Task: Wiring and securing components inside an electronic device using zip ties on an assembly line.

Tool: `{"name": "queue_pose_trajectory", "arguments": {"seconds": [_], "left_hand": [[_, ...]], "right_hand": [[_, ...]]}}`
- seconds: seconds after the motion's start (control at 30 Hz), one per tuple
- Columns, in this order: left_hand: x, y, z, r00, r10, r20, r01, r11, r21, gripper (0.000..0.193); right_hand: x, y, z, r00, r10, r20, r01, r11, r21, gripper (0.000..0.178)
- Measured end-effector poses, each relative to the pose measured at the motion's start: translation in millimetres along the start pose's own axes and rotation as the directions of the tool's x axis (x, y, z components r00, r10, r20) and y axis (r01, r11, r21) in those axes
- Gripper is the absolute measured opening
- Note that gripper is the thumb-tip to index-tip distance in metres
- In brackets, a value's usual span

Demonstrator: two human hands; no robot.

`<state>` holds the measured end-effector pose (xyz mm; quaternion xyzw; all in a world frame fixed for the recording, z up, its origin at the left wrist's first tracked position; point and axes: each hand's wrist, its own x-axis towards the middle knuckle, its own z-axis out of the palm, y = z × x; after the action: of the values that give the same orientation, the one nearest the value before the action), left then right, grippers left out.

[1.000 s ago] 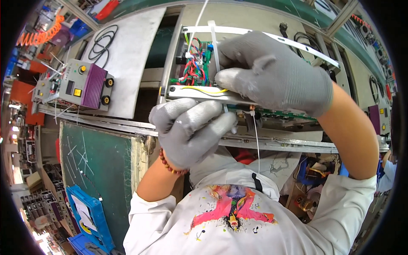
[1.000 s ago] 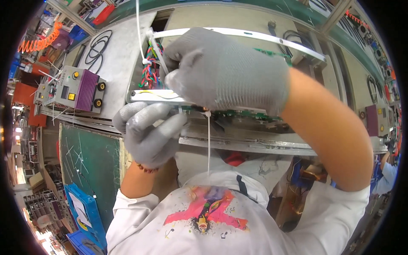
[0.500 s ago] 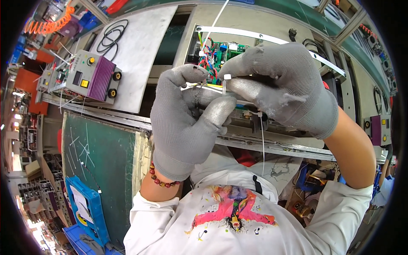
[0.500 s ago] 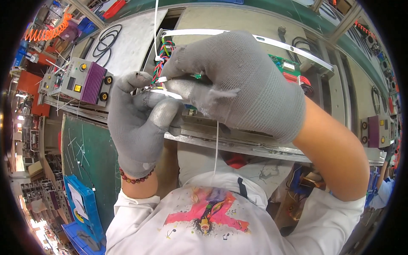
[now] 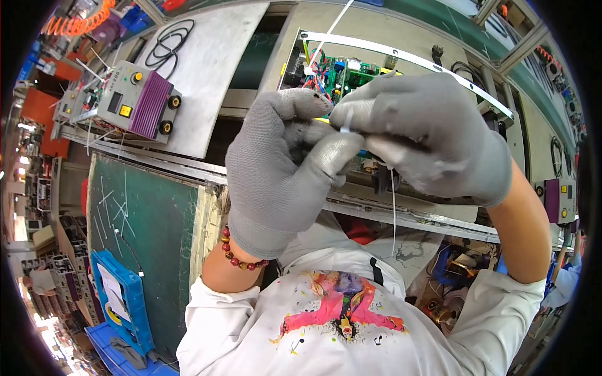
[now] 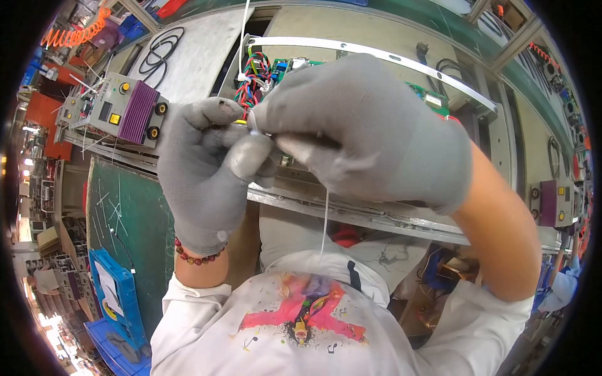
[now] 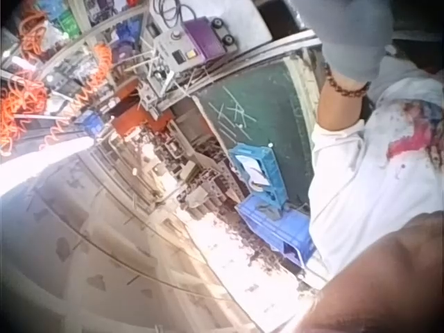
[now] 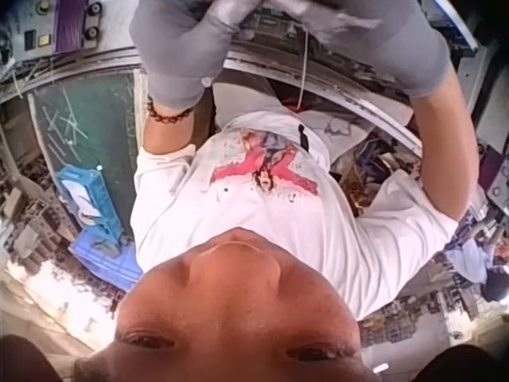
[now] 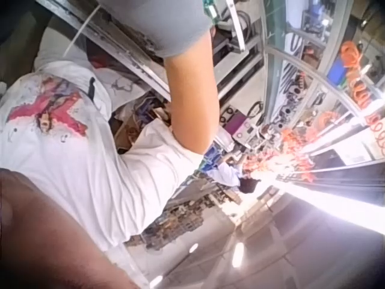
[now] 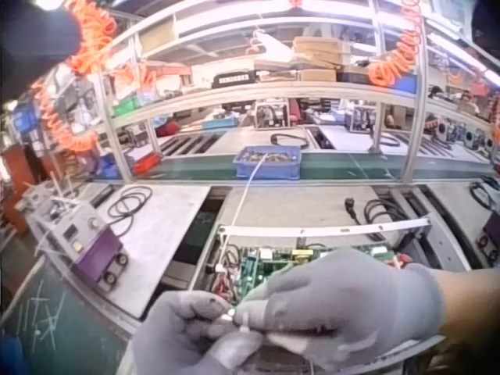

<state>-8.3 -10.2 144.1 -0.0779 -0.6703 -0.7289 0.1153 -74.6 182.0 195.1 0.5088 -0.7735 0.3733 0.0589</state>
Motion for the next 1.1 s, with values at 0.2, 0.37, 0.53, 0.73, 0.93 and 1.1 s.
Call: {"name": "queue_pose_trajectory", "arguments": {"seconds": [0.2,0.37,0.53,0.73,0.93,1.1], "left_hand": [[2.6,4.0,9.1,0.990,0.142,-0.026,-0.134,0.971,0.199,0.027],[6.7,7.7,2.7,0.948,0.316,0.035,-0.291,0.820,0.493,0.020],[5.4,-4.9,-8.3,0.829,0.479,0.287,-0.504,0.419,0.755,0.022],[13.8,8.2,-26.0,0.806,0.475,0.353,-0.573,0.474,0.669,0.028],[29.9,-4.7,-14.3,0.752,0.543,0.374,-0.624,0.403,0.670,0.017],[23.4,-16.0,-21.0,0.597,0.631,0.496,-0.736,0.185,0.651,0.021]], "right_hand": [[5.1,-20.8,5.3,0.935,0.353,-0.046,-0.351,0.935,0.039,0.010],[-2.9,-21.1,25.6,0.944,0.131,-0.303,-0.190,0.967,-0.172,0.012],[-5.2,-10.3,13.1,0.961,0.012,-0.276,-0.043,0.994,-0.104,0.022],[-5.5,-9.8,4.5,0.967,-0.008,-0.255,0.001,1.000,-0.029,0.023],[-10.1,-21.4,21.5,0.947,0.024,-0.321,-0.061,0.992,-0.106,0.011],[-10.4,7.8,56.1,0.973,-0.173,-0.151,0.156,0.981,-0.116,0.008]]}}
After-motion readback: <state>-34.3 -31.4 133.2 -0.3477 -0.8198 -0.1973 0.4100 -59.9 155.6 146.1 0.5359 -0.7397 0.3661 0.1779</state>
